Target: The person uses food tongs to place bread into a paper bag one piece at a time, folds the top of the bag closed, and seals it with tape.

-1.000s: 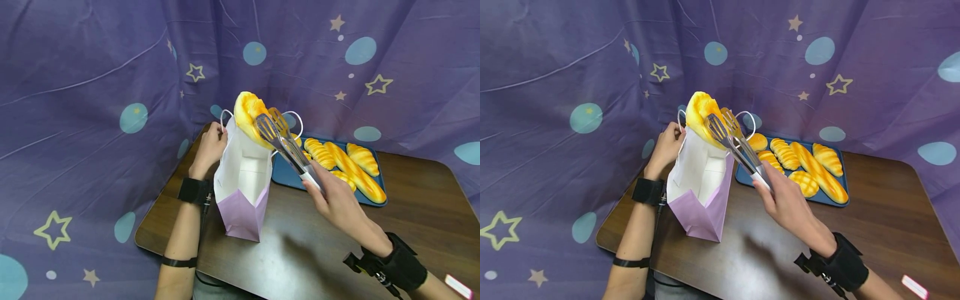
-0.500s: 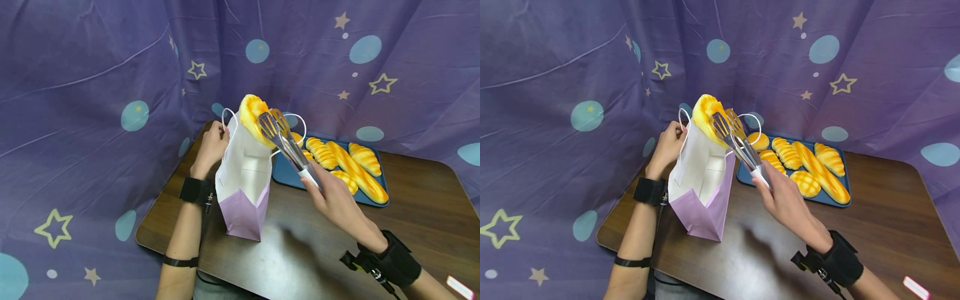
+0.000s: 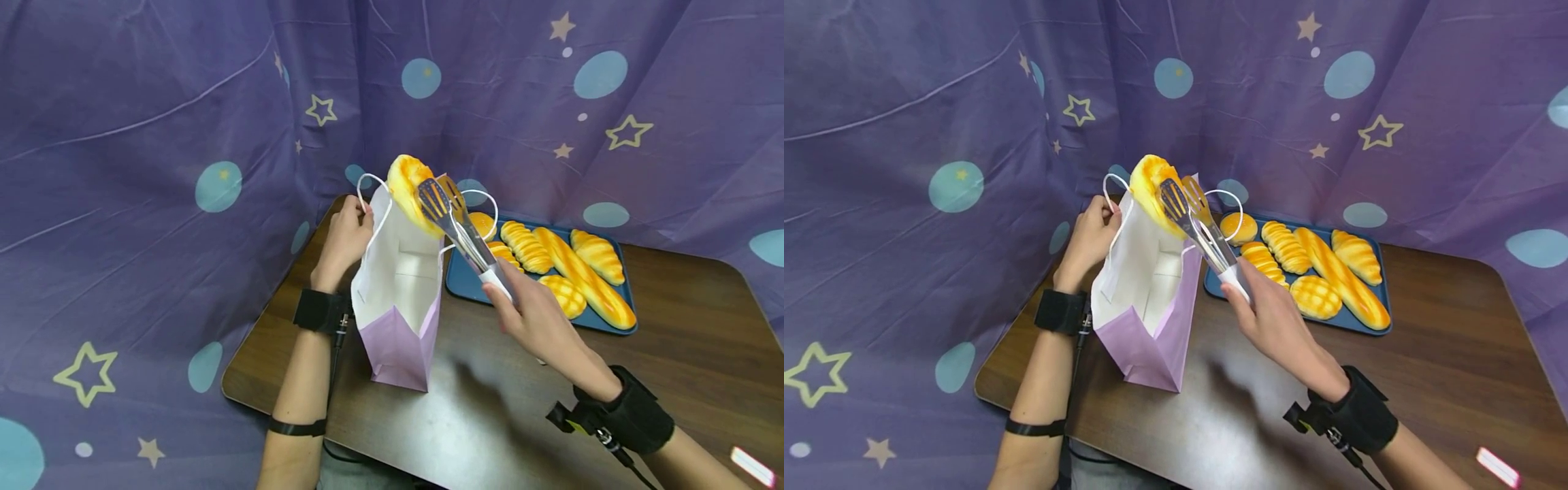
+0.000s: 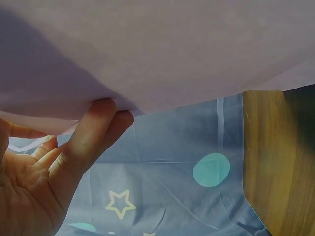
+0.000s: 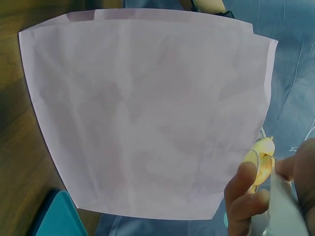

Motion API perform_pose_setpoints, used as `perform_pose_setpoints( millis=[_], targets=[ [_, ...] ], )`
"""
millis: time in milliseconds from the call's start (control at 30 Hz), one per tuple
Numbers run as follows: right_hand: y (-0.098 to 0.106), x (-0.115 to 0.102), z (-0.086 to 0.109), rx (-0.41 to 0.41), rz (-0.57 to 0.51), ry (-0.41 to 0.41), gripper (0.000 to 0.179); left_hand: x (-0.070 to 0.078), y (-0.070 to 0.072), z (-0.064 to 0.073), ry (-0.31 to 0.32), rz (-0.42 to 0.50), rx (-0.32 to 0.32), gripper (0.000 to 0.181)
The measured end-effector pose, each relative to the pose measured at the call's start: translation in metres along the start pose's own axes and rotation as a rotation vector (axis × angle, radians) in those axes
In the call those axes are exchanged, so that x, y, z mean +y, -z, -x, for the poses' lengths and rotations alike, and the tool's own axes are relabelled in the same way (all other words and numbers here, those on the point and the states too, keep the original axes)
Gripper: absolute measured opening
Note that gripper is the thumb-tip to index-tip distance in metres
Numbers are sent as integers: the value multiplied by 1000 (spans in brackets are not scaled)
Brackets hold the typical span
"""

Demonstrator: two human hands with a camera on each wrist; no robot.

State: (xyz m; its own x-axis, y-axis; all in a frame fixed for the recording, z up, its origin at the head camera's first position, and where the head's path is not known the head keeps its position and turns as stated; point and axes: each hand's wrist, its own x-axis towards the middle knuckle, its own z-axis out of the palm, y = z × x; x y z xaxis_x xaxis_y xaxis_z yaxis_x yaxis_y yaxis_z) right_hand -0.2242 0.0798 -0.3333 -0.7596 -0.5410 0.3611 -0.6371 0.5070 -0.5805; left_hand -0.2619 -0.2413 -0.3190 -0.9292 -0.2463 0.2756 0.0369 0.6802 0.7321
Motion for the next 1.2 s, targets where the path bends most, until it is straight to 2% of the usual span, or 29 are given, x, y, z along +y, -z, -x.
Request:
perform_pose_setpoints(
  millis=[200, 433, 600, 967, 1200],
  targets=[
    [0, 1, 1, -43, -42, -49, 40, -3, -1, 1, -4, -2, 9, 13],
    [1, -3, -1, -130, -242, -154, 30, 0, -4, 1, -15, -1, 13, 12],
    [1, -4, -4, -174, -370, -197, 25, 0, -5, 1, -6, -5, 10, 12],
    [1, -13, -9, -200, -460, -212, 28, 2, -5, -1, -4, -12, 12, 14],
    [0, -14, -5, -206, -470, -203, 25, 0, -6, 3, -11, -17, 13, 14]
  ],
)
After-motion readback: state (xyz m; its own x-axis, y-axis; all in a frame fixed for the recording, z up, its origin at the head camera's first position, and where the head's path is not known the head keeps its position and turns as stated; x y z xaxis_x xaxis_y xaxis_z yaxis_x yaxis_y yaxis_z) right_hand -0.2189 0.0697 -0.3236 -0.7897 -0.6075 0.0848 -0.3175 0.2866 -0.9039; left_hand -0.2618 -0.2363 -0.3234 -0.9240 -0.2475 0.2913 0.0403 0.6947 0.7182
